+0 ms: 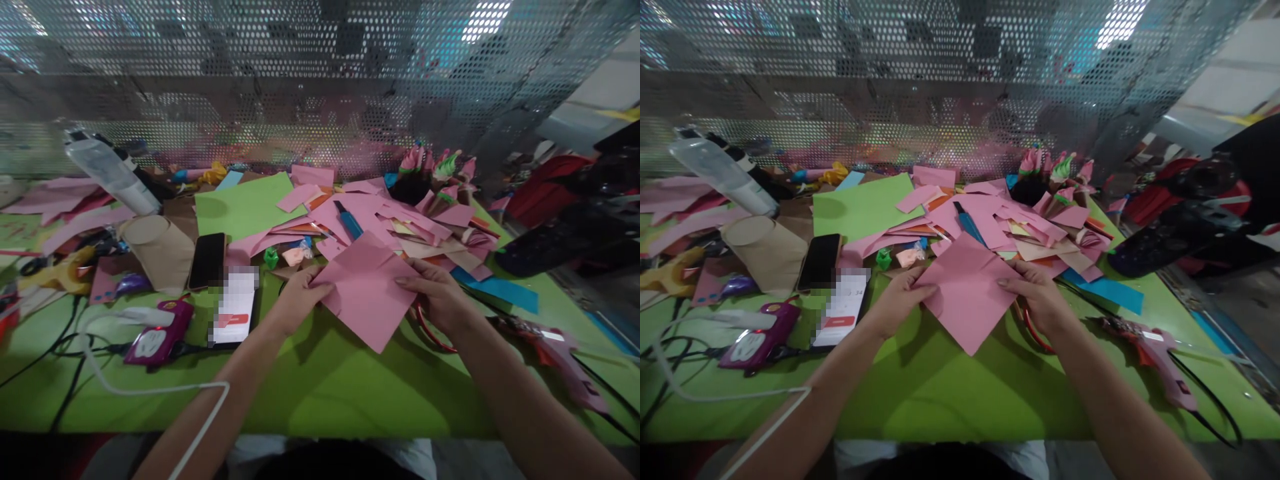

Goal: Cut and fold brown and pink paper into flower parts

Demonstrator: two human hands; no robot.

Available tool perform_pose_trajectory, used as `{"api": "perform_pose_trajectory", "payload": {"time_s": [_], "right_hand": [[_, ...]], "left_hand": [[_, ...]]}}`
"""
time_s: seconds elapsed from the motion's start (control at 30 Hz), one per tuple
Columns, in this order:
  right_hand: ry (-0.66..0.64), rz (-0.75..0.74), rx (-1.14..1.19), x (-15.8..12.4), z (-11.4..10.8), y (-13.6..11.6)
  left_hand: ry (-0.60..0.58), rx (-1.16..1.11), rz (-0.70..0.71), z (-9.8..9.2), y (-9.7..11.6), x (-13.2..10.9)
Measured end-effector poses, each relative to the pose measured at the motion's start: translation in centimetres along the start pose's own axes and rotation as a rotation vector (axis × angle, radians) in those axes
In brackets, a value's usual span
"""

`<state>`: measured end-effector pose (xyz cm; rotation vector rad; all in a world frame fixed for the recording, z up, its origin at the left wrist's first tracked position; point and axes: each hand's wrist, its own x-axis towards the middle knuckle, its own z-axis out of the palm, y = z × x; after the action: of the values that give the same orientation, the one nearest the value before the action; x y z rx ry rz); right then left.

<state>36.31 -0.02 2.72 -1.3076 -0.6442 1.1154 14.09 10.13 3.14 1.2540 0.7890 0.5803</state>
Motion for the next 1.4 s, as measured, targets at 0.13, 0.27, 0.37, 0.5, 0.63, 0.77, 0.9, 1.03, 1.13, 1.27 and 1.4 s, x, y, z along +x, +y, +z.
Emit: {"api": "perform_pose_trajectory", "payload": {"time_s": [0.13,0.27,0.37,0.5,0.63,0.77,0.9,1.03,1.13,1.27,1.4], "right_hand": [[0.029,-0.073,-0.057,0.2,-0.4,0.1],[0.026,-0.209,-0.175,0.2,-1.1,-0.3],[-0.035,-0.343,-0.319,-0.2,-1.8,-0.9],[-0.166,-0.488,-0.488,-0.8,-2.2,-1.6],[-0.274,-0.529,-0.560,-1.5,-1.3,-1.8],[-0.253,-0.518,-0.562,-1.9,-0.2,-1.3],[-0.060,-0.418,-0.332,-1.8,0.5,-0.5],[-0.083,-0.297,-0.132,-1.4,1.1,0.4],[-0.104,-0.175,-0.114,-1.2,1.8,1.2],[-0.028,-0.070,-0.084,-1.0,2.5,1.8],[0.006,-0.054,-0.057,-1.0,3.0,1.7]], "left_hand": [[0.020,0.068,0.045,-0.3,-0.3,0.2],[0.008,0.099,0.061,-0.4,0.0,0.2],[-0.021,0.113,0.075,-0.7,0.7,0.0],[-0.107,0.139,0.132,-0.9,1.6,-0.5],[-0.236,0.373,0.121,-0.3,1.6,-0.8],[-0.350,0.496,0.093,0.2,1.2,-0.7],[-0.273,0.392,0.054,0.3,0.5,-0.4],[-0.104,0.309,0.044,0.9,-0.2,-0.4],[-0.065,0.297,0.029,1.5,-0.4,-0.5],[-0.122,0.299,0.055,1.9,-0.6,-0.6],[-0.122,0.374,0.150,2.0,-0.7,-0.6]]}}
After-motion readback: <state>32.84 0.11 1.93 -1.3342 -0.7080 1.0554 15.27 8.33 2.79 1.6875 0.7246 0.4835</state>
